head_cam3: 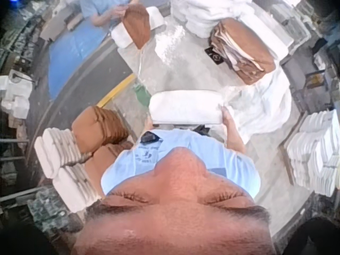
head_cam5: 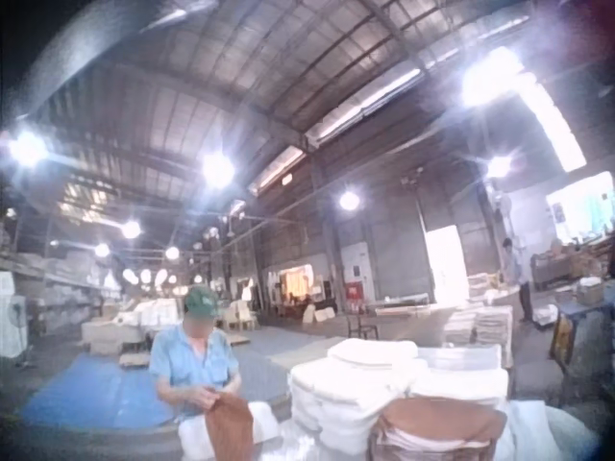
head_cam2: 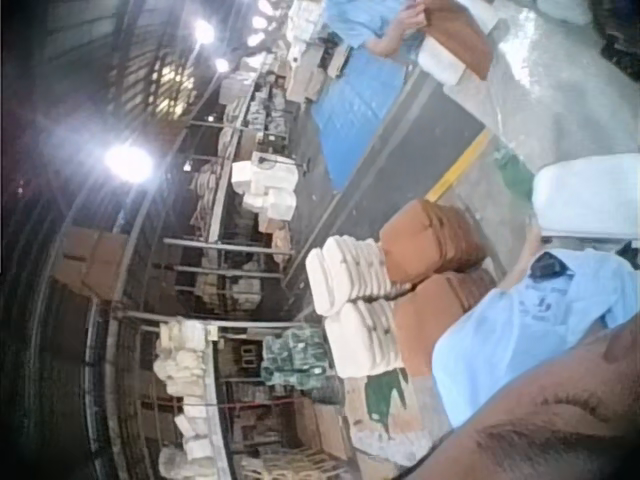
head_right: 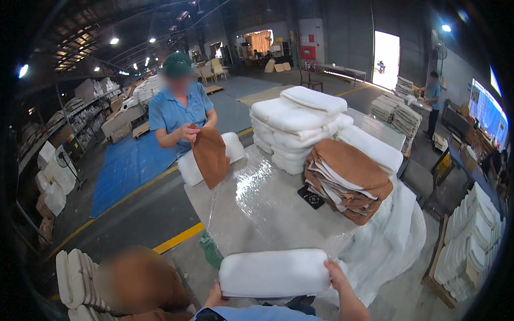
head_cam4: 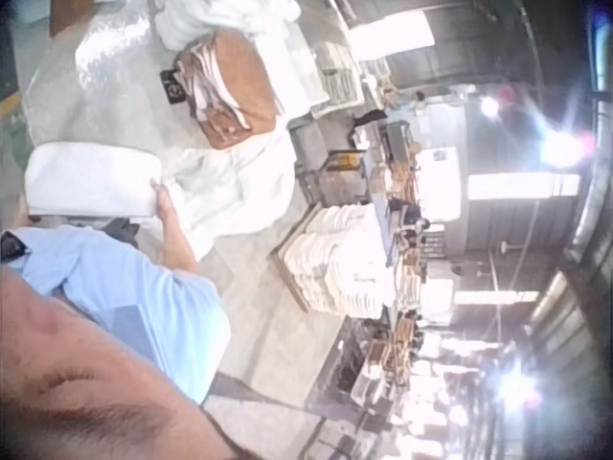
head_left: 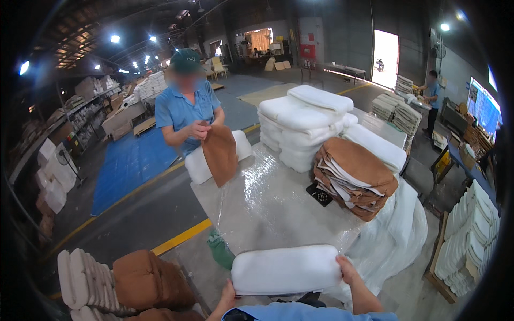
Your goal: The person inserts white foam cushions into brown fabric covers at a worktable. They repeatedly pick up a foam piece, align it with a cover, push it inside, and place the finished unit aside. A coworker performs the same task across the table.
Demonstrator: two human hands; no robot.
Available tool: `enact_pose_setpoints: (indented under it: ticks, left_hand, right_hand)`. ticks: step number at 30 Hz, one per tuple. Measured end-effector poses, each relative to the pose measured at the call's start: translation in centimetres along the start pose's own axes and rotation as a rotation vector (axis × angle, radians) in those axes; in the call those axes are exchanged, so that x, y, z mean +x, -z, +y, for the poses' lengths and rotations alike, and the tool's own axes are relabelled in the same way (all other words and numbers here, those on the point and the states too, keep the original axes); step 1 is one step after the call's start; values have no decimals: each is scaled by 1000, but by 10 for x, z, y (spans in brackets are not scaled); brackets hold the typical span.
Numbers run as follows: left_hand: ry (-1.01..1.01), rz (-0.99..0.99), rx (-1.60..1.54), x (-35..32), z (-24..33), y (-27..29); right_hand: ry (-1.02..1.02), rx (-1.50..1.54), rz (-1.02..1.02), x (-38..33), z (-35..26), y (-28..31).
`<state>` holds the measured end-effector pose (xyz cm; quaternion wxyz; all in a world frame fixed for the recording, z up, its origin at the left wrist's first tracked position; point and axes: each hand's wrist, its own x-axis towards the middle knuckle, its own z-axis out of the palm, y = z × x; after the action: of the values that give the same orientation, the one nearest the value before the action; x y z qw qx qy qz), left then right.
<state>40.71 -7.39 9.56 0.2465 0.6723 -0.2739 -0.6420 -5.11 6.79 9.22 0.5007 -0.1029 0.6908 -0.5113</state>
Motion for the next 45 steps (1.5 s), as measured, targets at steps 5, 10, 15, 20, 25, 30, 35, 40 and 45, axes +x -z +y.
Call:
enact_pose_setpoints:
  ticks: [5, 10, 15, 20, 25, 30, 35, 40, 45]
  left_hand:
    - [-258, 126, 113, 10, 23, 36]
    - [-221, 232, 266, 6, 19, -3]
    - [-54, -79, -115, 12, 27, -17]
    - [13, -300, -183, 16, 21, -7]
    - [12, -47, 66, 25, 55, 11]
    - [-43, -78, -24, 35, 50, -23]
    - [-12, -108, -4, 20, 60, 6]
    - [80, -187, -121, 5, 47, 32]
    - [103, -290, -338, 5, 6, 0]
  right_hand:
    - [205, -191, 161, -12, -8, -18]
    - [193, -363, 276, -18, 23, -63]
    - [-124, -5, 75, 10, 37, -34]
    - [-219, -110, 22, 22, 26, -14]
    - [19, -104, 85, 29, -24, 18]
    - [-77, -110, -93, 46, -30, -41]
    - [-184, 4, -265, 35, -40, -2]
    - [-241, 199, -123, -9, -5, 73]
    - [-345, 426, -220, -29, 46, -7]
